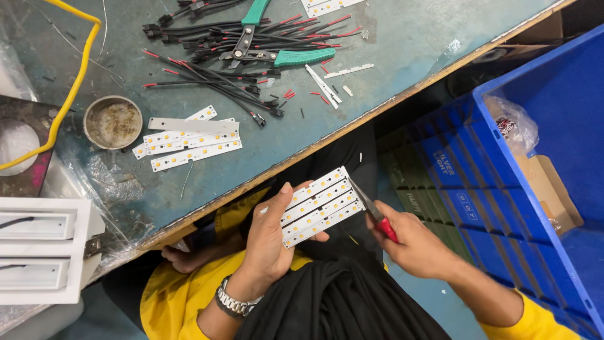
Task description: The person uses pliers to trim the ends of several LED strips, then places them into a white fixture. They use a soldering iron to attach wires to the LED strips and secure them in the fixture. The person repeats this process for multiple LED strips.
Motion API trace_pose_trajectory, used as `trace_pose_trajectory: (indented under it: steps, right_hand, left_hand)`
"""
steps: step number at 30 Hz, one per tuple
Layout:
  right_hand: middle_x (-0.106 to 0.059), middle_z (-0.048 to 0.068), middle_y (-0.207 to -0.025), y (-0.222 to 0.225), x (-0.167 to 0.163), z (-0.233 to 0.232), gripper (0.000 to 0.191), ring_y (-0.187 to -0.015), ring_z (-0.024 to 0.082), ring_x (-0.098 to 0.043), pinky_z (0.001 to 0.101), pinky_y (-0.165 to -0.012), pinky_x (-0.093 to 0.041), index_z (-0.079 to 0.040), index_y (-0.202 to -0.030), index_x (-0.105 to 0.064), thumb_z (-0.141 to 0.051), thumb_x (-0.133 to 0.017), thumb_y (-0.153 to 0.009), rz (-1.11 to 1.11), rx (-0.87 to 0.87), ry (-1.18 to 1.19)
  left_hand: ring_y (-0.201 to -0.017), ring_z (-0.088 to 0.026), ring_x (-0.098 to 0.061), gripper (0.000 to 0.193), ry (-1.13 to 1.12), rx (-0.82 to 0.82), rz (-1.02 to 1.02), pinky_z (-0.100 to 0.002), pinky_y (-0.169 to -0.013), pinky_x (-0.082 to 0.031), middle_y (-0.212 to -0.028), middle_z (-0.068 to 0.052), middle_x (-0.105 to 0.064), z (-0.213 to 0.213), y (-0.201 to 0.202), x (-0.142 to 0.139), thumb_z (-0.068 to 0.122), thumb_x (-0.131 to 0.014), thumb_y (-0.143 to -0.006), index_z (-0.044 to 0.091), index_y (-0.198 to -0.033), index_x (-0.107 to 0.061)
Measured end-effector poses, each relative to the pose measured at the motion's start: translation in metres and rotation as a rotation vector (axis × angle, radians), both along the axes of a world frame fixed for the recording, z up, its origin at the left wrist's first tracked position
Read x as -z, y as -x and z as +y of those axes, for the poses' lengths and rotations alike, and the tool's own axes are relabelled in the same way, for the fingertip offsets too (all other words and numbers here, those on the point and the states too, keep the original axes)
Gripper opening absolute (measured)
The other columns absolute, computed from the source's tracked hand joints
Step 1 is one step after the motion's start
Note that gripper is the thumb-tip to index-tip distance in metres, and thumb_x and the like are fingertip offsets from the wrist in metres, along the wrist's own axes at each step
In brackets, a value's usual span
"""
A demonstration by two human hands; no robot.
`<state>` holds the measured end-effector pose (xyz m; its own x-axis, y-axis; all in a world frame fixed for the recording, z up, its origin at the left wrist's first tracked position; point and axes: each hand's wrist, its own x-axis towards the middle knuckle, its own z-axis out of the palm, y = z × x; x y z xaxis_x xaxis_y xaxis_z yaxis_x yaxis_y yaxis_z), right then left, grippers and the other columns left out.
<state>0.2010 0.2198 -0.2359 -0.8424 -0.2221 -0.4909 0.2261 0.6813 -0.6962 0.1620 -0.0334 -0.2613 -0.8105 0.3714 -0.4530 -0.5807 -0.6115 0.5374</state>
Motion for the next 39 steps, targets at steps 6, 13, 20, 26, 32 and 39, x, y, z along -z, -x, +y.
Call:
trace_pose_trajectory:
  steps: [6,13,20,26,32,39]
  right_hand:
    - [-0.052,0.002,-0.075,-0.007,0.008,0.009,0.029,-0.066,0.015,-0.053,0.0302,-0.056,-0.045,-0.005,-0.098,-0.051,0.009,-0.049,-0.073,-0.337,0.029,0.597]
    - [-0.069,0.006,-0.090,0.008,-0.013,0.008,0.075,-0.067,0.015,-0.057,0.0301,-0.050,-0.045,-0.026,-0.141,-0.048,0.003,-0.050,-0.072,-0.447,0.040,0.223]
    - [-0.061,0.012,-0.126,0.008,-0.021,0.001,0.060,-0.121,0.019,-0.061,0.0371,-0.093,-0.062,-0.005,-0.132,-0.048,0.004,-0.050,-0.073,-0.347,-0.003,0.635]
    - [-0.066,0.011,-0.117,0.003,-0.015,-0.004,0.059,-0.111,0.019,-0.065,0.0338,-0.084,-0.060,-0.009,-0.132,-0.052,0.004,-0.051,-0.075,-0.324,0.010,0.451]
    - [-0.065,0.010,-0.106,0.012,-0.019,-0.012,0.055,-0.103,0.018,-0.066,0.0331,-0.075,-0.060,-0.004,-0.125,-0.053,0.009,-0.051,-0.072,-0.301,0.007,0.431]
    - [-0.069,0.009,-0.089,0.014,-0.026,-0.018,0.050,-0.082,0.019,-0.066,0.0329,-0.064,-0.056,-0.006,-0.119,-0.056,0.008,-0.050,-0.072,-0.236,-0.024,0.262]
  left_hand:
    - [-0.090,-0.031,-0.075,0.052,-0.108,0.022,-0.114,-0.042,-0.056,-0.063,-0.110,-0.023,-0.074,-0.008,-0.005,0.008,0.037,-0.054,-0.103,-0.010,-0.124,-0.061]
    - [-0.090,-0.031,-0.077,0.054,-0.122,0.086,-0.091,-0.043,-0.054,-0.063,-0.108,-0.023,-0.074,-0.009,-0.015,0.005,0.042,-0.053,-0.103,-0.010,-0.117,-0.060]
    - [-0.086,-0.029,-0.077,0.051,-0.002,-0.143,0.068,-0.040,-0.055,-0.064,-0.107,-0.022,-0.075,-0.021,-0.007,-0.017,0.040,-0.052,-0.102,-0.008,-0.115,-0.063]
    - [-0.082,-0.028,-0.077,0.051,0.058,-0.166,0.114,-0.040,-0.054,-0.064,-0.103,-0.023,-0.075,-0.020,-0.005,-0.012,0.039,-0.053,-0.103,-0.010,-0.111,-0.065]
    - [-0.075,-0.027,-0.077,0.052,0.089,-0.157,0.109,-0.038,-0.052,-0.063,-0.098,-0.024,-0.076,-0.024,-0.007,-0.011,0.038,-0.055,-0.102,-0.012,-0.109,-0.067]
    - [-0.072,-0.026,-0.076,0.050,0.094,-0.159,0.106,-0.037,-0.050,-0.063,-0.096,-0.023,-0.076,-0.025,-0.009,-0.010,0.036,-0.056,-0.101,-0.012,-0.107,-0.068]
